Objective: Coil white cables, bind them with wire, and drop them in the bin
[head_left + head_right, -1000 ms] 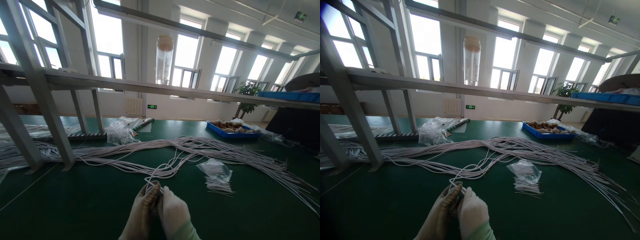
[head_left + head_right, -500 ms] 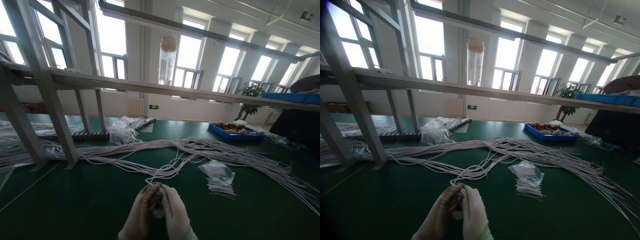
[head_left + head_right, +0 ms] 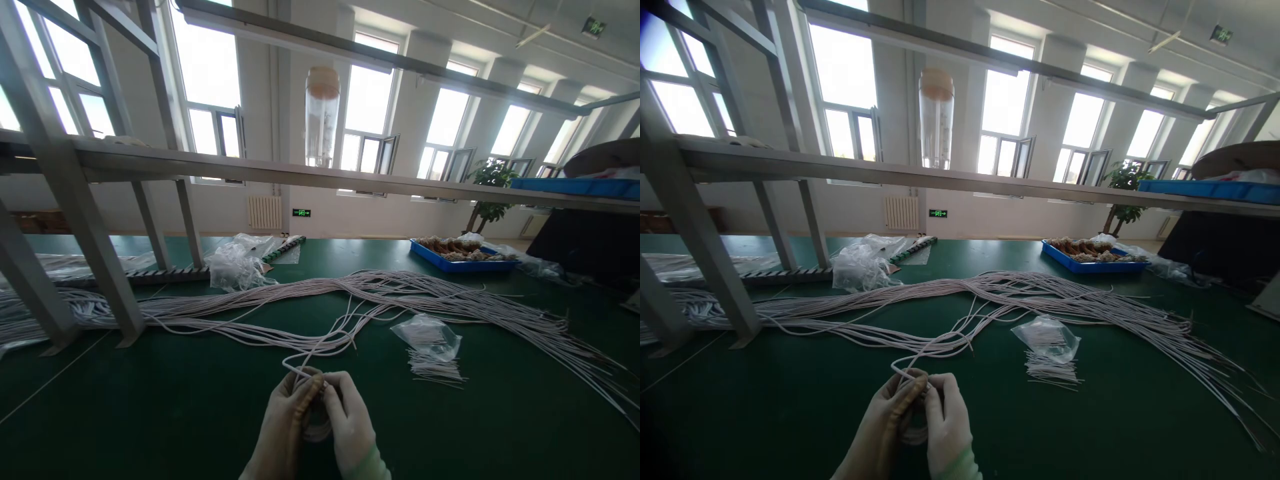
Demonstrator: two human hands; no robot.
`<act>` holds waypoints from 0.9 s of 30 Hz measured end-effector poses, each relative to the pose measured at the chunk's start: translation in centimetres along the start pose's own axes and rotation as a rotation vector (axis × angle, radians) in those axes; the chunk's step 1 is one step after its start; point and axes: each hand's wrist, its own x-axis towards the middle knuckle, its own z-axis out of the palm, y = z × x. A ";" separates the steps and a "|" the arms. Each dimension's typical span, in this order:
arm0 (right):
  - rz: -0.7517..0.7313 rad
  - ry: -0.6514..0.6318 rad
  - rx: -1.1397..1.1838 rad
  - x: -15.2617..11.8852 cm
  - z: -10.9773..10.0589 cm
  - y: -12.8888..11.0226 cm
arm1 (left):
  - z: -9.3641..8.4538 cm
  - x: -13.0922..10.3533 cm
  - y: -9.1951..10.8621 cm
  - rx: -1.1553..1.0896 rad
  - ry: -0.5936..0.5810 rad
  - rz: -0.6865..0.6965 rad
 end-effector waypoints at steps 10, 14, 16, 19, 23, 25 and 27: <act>-0.010 0.131 -0.582 0.3 -9.5 0.4 | -2.3 1.9 -1.7 0.427 0.006 0.348; 0.139 0.192 -0.915 0.9 -18.1 0.9 | -3.3 3.3 -3.0 0.405 -0.008 0.298; 0.193 0.217 -1.010 1.4 -21.0 1.2 | -3.3 3.7 -3.2 0.312 -0.012 0.266; 0.254 0.197 -1.109 2.3 -23.2 1.8 | -2.9 3.8 -2.9 0.199 -0.061 0.145; 0.300 0.107 -1.133 2.8 -24.1 2.2 | -2.6 3.5 -2.7 0.145 -0.053 0.069; 0.330 0.065 -1.125 2.9 -24.5 2.0 | -2.5 3.4 -2.7 0.195 -0.049 0.146; 0.343 0.035 -1.113 2.9 -24.8 1.7 | -2.1 3.4 -2.6 0.216 -0.051 0.191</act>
